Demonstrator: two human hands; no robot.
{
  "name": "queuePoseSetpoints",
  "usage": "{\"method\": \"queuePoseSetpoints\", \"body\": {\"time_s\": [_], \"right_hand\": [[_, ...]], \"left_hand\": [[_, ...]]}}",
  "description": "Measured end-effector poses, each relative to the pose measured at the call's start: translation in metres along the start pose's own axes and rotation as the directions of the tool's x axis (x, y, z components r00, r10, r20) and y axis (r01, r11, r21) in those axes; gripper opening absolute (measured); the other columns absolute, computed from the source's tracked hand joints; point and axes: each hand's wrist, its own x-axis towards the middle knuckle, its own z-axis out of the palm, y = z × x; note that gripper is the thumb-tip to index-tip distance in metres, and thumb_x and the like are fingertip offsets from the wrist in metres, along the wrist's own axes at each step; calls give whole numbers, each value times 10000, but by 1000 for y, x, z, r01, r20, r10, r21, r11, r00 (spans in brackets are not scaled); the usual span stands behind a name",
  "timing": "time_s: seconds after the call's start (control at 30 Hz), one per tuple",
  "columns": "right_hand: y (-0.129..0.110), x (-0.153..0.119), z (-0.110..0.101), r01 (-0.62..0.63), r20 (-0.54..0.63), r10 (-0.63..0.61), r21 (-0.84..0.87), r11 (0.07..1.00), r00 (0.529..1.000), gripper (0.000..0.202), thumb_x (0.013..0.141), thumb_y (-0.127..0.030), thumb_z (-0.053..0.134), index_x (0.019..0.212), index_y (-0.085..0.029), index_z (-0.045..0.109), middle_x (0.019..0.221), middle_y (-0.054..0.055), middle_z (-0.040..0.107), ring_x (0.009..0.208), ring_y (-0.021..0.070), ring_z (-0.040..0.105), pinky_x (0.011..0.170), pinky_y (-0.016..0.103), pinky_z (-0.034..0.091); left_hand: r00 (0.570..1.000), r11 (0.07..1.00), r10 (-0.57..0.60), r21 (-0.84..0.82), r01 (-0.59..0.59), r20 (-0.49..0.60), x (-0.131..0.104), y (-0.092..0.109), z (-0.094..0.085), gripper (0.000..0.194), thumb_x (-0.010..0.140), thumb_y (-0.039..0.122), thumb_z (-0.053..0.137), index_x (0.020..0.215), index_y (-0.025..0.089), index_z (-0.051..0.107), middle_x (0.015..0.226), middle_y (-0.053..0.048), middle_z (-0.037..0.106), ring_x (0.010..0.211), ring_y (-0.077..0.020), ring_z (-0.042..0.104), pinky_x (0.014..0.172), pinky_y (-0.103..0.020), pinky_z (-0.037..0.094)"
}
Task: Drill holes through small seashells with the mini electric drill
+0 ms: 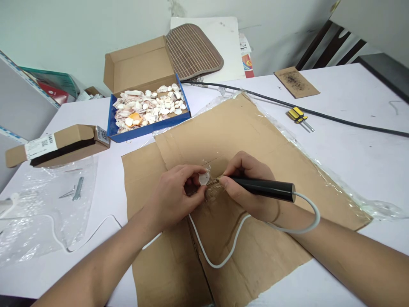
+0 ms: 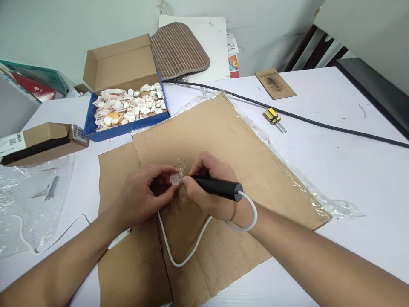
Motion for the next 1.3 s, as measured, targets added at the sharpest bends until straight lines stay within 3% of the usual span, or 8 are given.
{"method": "queuePoseSetpoints", "body": {"time_s": [0.77, 1.3], "right_hand": [[2, -2, 2, -62, -35, 61, -16, 998, 998, 201, 871, -270, 760, 766, -243, 591, 647, -49, 602, 565, 120, 509, 509, 262, 384], [3, -2, 1, -70, -3, 70, 2, 998, 998, 194, 864, -268, 772, 790, -243, 595, 658, -51, 601, 572, 129, 514, 520, 273, 395]], "left_hand": [[995, 994, -95, -51, 96, 30, -3, 3, 0, 182, 868, 210, 776, 1047, 191, 754, 788, 15, 753, 663, -155, 686, 626, -284, 544], [1000, 1000, -22, -13, 22, 1, -1, 3, -1, 245, 892, 177, 698, 1116, 179, 796, 832, -16, 792, 717, -162, 709, 719, -301, 604]]}}
